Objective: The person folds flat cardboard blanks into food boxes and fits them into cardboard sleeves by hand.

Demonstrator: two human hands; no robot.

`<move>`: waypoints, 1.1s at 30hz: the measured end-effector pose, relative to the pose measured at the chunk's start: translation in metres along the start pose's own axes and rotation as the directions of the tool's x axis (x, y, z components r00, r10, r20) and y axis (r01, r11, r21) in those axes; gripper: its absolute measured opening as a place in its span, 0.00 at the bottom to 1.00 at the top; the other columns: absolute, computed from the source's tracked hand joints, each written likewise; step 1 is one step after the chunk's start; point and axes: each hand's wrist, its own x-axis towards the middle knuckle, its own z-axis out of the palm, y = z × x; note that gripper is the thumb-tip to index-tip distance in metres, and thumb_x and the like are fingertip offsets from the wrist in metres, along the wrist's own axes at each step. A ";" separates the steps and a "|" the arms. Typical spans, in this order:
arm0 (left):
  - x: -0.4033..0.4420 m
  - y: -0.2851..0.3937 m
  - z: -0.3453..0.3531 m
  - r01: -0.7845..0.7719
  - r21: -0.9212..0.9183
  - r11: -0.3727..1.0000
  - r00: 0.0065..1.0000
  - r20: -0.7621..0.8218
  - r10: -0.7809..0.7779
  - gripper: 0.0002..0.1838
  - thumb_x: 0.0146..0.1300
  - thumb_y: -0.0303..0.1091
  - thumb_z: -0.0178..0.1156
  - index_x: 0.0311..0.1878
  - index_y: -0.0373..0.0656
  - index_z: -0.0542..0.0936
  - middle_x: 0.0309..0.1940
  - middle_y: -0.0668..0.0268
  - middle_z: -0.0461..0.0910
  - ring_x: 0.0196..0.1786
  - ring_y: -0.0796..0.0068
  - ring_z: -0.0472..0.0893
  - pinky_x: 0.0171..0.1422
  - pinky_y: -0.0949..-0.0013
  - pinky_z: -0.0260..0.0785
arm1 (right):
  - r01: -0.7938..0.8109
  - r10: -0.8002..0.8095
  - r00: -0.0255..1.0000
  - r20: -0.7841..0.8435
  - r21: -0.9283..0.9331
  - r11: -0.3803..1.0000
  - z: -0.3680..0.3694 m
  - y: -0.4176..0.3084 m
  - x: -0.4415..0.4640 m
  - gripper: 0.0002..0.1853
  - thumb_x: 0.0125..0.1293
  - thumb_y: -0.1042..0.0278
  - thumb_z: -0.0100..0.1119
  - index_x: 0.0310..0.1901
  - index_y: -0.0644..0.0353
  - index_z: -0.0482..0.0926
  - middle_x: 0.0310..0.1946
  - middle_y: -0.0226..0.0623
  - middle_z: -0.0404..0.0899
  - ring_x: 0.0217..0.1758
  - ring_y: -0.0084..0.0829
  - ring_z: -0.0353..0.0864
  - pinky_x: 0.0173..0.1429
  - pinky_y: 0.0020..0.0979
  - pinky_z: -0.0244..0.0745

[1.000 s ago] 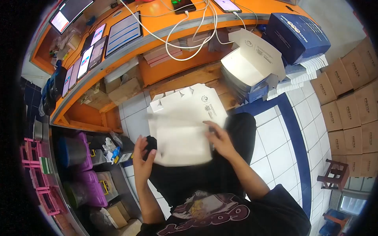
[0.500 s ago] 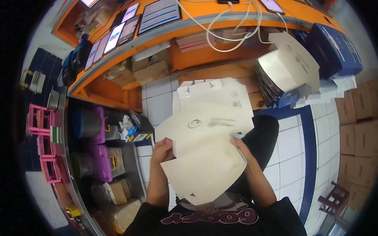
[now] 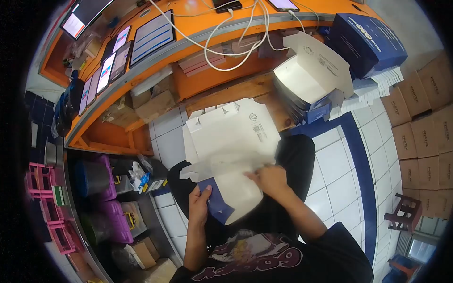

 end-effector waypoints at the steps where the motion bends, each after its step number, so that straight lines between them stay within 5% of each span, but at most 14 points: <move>1: 0.001 0.003 0.003 -0.086 0.120 0.989 0.996 -0.021 0.089 0.14 0.73 0.28 0.60 0.59 0.35 0.80 0.48 0.64 0.85 0.49 0.77 0.81 0.57 0.72 0.73 | 0.019 -0.018 1.000 -0.008 0.041 0.999 0.000 -0.008 -0.004 0.29 0.67 0.33 0.59 0.36 0.57 0.87 0.32 0.47 0.86 0.38 0.49 0.87 0.45 0.44 0.81; 2: 0.000 0.006 0.007 -0.081 0.117 0.990 0.996 -0.030 0.085 0.14 0.73 0.28 0.60 0.59 0.35 0.80 0.48 0.64 0.85 0.49 0.77 0.81 0.57 0.72 0.73 | 0.033 -0.033 0.999 -0.011 0.081 0.996 0.000 -0.017 -0.008 0.28 0.65 0.35 0.62 0.30 0.57 0.86 0.28 0.44 0.85 0.35 0.48 0.87 0.42 0.44 0.81; 4: -0.001 0.011 0.014 -0.218 0.226 0.949 0.971 -0.050 0.235 0.15 0.75 0.30 0.58 0.60 0.33 0.79 0.50 0.62 0.84 0.47 0.80 0.79 0.56 0.74 0.71 | 0.060 -0.060 0.998 0.004 0.065 0.996 0.009 -0.031 -0.018 0.28 0.64 0.37 0.65 0.40 0.59 0.87 0.29 0.43 0.85 0.33 0.47 0.86 0.43 0.42 0.81; 6: 0.004 0.014 0.015 -0.303 0.322 0.897 0.938 -0.065 0.341 0.16 0.75 0.30 0.58 0.61 0.32 0.78 0.51 0.62 0.83 0.47 0.79 0.79 0.56 0.74 0.71 | 0.212 -0.170 0.871 -0.461 0.040 0.977 0.013 -0.043 -0.022 0.31 0.62 0.40 0.69 0.53 0.62 0.84 0.38 0.44 0.86 0.37 0.46 0.86 0.45 0.41 0.82; 8: 0.004 0.020 0.016 -0.371 0.417 0.830 0.895 -0.077 0.438 0.18 0.75 0.30 0.58 0.62 0.31 0.77 0.51 0.61 0.82 0.48 0.78 0.79 0.55 0.73 0.71 | 0.147 -0.115 0.923 -0.366 0.058 0.987 0.009 -0.048 -0.027 0.31 0.64 0.47 0.71 0.61 0.63 0.79 0.45 0.45 0.84 0.43 0.38 0.85 0.45 0.36 0.82; 10: -0.002 0.032 0.022 -0.437 0.495 0.751 0.888 0.107 0.447 0.20 0.75 0.30 0.57 0.66 0.32 0.76 0.51 0.58 0.81 0.50 0.73 0.80 0.56 0.71 0.72 | 0.042 -0.184 0.977 0.106 0.752 0.657 0.011 -0.051 -0.025 0.23 0.71 0.51 0.66 0.56 0.63 0.82 0.44 0.41 0.84 0.43 0.33 0.83 0.49 0.34 0.79; 11: -0.004 0.033 0.024 -0.442 0.493 0.749 0.887 0.114 0.448 0.20 0.75 0.30 0.57 0.66 0.32 0.76 0.51 0.58 0.81 0.50 0.73 0.80 0.56 0.71 0.72 | 0.006 -0.277 0.957 0.085 0.950 0.313 0.017 -0.056 -0.026 0.18 0.76 0.57 0.61 0.56 0.65 0.81 0.42 0.32 0.83 0.41 0.21 0.79 0.45 0.28 0.77; 15: -0.016 0.028 0.038 -0.477 0.659 0.582 0.857 0.203 0.473 0.25 0.69 0.32 0.65 0.67 0.34 0.75 0.51 0.55 0.79 0.51 0.66 0.80 0.55 0.66 0.73 | -0.202 -0.216 0.929 0.300 0.901 0.384 0.007 -0.055 -0.021 0.15 0.77 0.60 0.59 0.54 0.63 0.82 0.39 0.25 0.83 0.38 0.15 0.77 0.39 0.24 0.74; 17: -0.024 0.031 0.047 -0.548 0.666 0.506 0.791 0.216 0.572 0.27 0.66 0.34 0.69 0.66 0.35 0.76 0.54 0.54 0.77 0.50 0.65 0.80 0.53 0.66 0.73 | -0.214 -0.041 0.974 0.222 0.965 0.153 0.010 -0.052 -0.015 0.12 0.76 0.60 0.61 0.52 0.59 0.83 0.37 0.23 0.82 0.34 0.13 0.76 0.36 0.20 0.70; 20: -0.033 0.037 0.046 -0.636 0.771 -0.014 0.594 0.502 0.628 0.34 0.57 0.33 0.74 0.67 0.38 0.76 0.59 0.50 0.78 0.59 0.50 0.81 0.59 0.57 0.76 | -0.206 -0.036 0.978 0.204 0.975 -0.082 0.003 -0.056 -0.011 0.10 0.76 0.62 0.62 0.49 0.57 0.83 0.38 0.25 0.83 0.35 0.15 0.79 0.36 0.20 0.71; 26: -0.020 0.019 0.017 -0.810 0.586 0.014 0.343 0.454 0.822 0.31 0.49 0.24 0.72 0.61 0.37 0.81 0.61 0.43 0.78 0.57 0.42 0.83 0.60 0.54 0.79 | -0.149 -0.090 0.988 0.124 0.917 -0.369 -0.020 -0.078 -0.010 0.14 0.80 0.58 0.53 0.53 0.60 0.80 0.47 0.35 0.84 0.49 0.27 0.85 0.54 0.33 0.81; 30: -0.029 0.026 0.025 -0.784 0.566 0.256 0.466 0.262 0.845 0.30 0.51 0.27 0.72 0.61 0.40 0.82 0.59 0.44 0.80 0.54 0.43 0.84 0.58 0.55 0.81 | -0.195 -0.186 0.975 0.121 0.868 -0.457 -0.017 -0.080 -0.005 0.16 0.81 0.56 0.51 0.55 0.60 0.78 0.52 0.37 0.84 0.54 0.30 0.84 0.59 0.37 0.80; 32: -0.028 0.049 0.034 -0.755 0.640 -0.143 0.317 0.547 0.775 0.27 0.56 0.33 0.72 0.61 0.42 0.83 0.61 0.43 0.78 0.56 0.44 0.83 0.59 0.55 0.80 | -0.180 -0.179 0.977 0.117 0.901 -0.395 -0.013 -0.079 -0.006 0.16 0.81 0.55 0.51 0.55 0.60 0.78 0.53 0.37 0.84 0.54 0.30 0.84 0.58 0.36 0.80; 33: -0.026 0.048 0.038 -0.685 0.714 -0.145 0.402 0.536 0.742 0.26 0.56 0.36 0.71 0.61 0.44 0.83 0.64 0.41 0.75 0.58 0.44 0.81 0.59 0.54 0.79 | -0.164 -0.170 0.979 0.112 0.930 -0.329 -0.009 -0.077 -0.007 0.16 0.81 0.55 0.51 0.55 0.59 0.78 0.53 0.36 0.84 0.53 0.30 0.84 0.57 0.36 0.80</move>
